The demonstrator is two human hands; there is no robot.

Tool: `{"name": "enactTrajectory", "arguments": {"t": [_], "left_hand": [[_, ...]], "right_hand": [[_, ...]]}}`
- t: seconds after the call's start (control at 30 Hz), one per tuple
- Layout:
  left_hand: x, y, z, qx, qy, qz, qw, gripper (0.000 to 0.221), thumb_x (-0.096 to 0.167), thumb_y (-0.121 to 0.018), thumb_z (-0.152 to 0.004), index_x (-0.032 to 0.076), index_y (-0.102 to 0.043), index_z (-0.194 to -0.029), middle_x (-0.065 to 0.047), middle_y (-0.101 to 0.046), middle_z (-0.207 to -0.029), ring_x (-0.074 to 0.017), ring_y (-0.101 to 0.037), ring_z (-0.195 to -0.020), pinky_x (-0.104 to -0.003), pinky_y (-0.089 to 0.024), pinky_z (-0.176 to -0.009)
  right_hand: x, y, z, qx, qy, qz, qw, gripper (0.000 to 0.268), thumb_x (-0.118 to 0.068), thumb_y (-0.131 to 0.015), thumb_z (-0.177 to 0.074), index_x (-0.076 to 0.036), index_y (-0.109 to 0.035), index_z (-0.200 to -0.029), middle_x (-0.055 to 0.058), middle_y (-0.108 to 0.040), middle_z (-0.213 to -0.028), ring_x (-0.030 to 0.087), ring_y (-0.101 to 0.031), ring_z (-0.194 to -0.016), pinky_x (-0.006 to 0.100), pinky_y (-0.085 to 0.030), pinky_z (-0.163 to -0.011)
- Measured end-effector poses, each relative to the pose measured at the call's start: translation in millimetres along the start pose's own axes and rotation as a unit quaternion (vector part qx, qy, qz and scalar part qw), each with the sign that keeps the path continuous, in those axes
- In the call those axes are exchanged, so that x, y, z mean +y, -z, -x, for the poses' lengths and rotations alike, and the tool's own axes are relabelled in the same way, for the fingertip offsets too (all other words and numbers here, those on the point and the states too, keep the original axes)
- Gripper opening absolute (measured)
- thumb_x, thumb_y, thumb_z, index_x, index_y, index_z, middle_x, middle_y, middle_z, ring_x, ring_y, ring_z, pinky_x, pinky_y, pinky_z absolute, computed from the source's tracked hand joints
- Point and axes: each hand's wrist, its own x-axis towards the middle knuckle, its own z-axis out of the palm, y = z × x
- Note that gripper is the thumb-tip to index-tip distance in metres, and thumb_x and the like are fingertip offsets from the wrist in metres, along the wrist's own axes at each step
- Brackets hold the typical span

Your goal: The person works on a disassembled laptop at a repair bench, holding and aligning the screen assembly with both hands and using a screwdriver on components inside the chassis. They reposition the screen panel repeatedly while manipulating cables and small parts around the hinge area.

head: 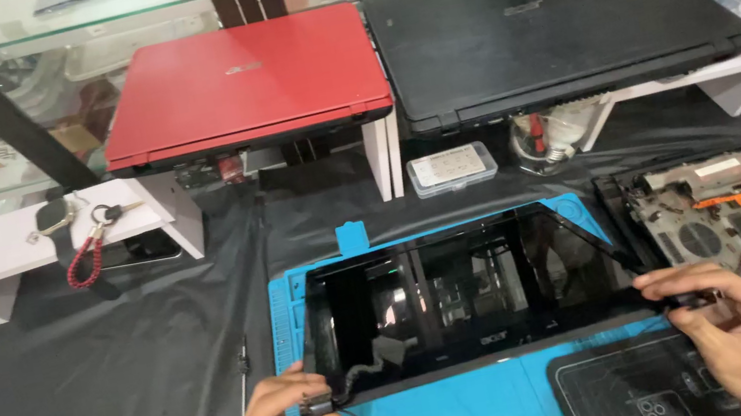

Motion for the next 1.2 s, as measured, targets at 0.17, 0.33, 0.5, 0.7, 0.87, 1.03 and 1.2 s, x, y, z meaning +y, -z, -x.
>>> {"name": "enactTrajectory", "arguments": {"t": [0.17,0.33,0.5,0.7,0.87,1.03,1.2], "left_hand": [[-28,4,6,0.019,-0.058,0.055,0.997,0.034,0.0,-0.084,-0.08,-0.005,-0.069,-0.11,-0.018,-0.074,-0.098,-0.0278,-0.073,-0.101,-0.053,-0.053,-0.11],[-51,19,11,-0.024,-0.07,0.062,0.995,0.036,-0.003,-0.081,-0.082,-0.005,-0.066,-0.115,-0.019,-0.072,-0.101,-0.0296,-0.072,-0.107,-0.056,-0.051,-0.115],[-67,32,17,-0.03,-0.057,0.02,0.998,0.033,-0.002,-0.077,-0.086,-0.003,-0.062,-0.115,-0.019,-0.068,-0.104,-0.0286,-0.07,-0.112,-0.057,-0.048,-0.12],[-70,33,13,-0.033,-0.087,0.01,0.996,0.033,0.0,-0.077,-0.087,-0.002,-0.061,-0.116,-0.017,-0.07,-0.103,-0.0263,-0.071,-0.109,-0.055,-0.05,-0.119],[-65,25,15,-0.027,-0.102,0.063,0.992,0.041,-0.002,-0.079,-0.086,-0.004,-0.06,-0.122,-0.019,-0.071,-0.105,-0.0281,-0.072,-0.11,-0.055,-0.05,-0.117],[-29,11,16,0.002,-0.074,0.037,0.997,0.034,-0.005,-0.081,-0.081,-0.007,-0.069,-0.112,-0.02,-0.072,-0.103,-0.0304,-0.071,-0.109,-0.055,-0.05,-0.115],[-10,7,15,0.006,-0.019,0.017,1.0,0.029,-0.002,-0.083,-0.079,-0.008,-0.072,-0.105,-0.021,-0.074,-0.099,-0.0298,-0.073,-0.104,-0.056,-0.051,-0.114]], "right_hand": [[1,10,-5,0.01,-0.081,-0.015,0.997,0.032,0.009,-0.068,-0.081,0.005,-0.069,-0.113,0.022,-0.072,-0.12,0.03,-0.07,-0.116,0.035,-0.055,-0.088],[7,11,-3,-0.005,-0.069,-0.05,0.996,0.029,0.012,-0.067,-0.084,0.006,-0.07,-0.111,0.024,-0.072,-0.123,0.028,-0.07,-0.11,0.039,-0.054,-0.098],[9,12,-3,-0.03,-0.057,-0.071,0.995,0.028,0.01,-0.069,-0.084,0.006,-0.07,-0.112,0.025,-0.072,-0.122,0.03,-0.071,-0.109,0.043,-0.055,-0.101],[8,16,1,-0.042,-0.056,-0.074,0.995,0.025,-0.007,-0.066,-0.093,0.007,-0.071,-0.114,0.026,-0.073,-0.124,0.032,-0.073,-0.109,0.044,-0.056,-0.1],[5,15,1,-0.047,-0.028,-0.056,0.997,0.033,-0.024,-0.068,-0.099,0.006,-0.07,-0.112,0.026,-0.074,-0.121,0.032,-0.073,-0.109,0.045,-0.055,-0.101],[3,11,4,-0.04,-0.01,-0.011,0.999,0.04,-0.036,-0.062,-0.104,0.003,-0.069,-0.109,0.023,-0.076,-0.116,0.03,-0.074,-0.108,0.042,-0.056,-0.1],[-1,8,5,-0.024,-0.003,0.006,1.0,0.047,-0.043,-0.059,-0.105,0.003,-0.068,-0.109,0.022,-0.074,-0.116,0.029,-0.072,-0.109,0.042,-0.054,-0.103]]}}
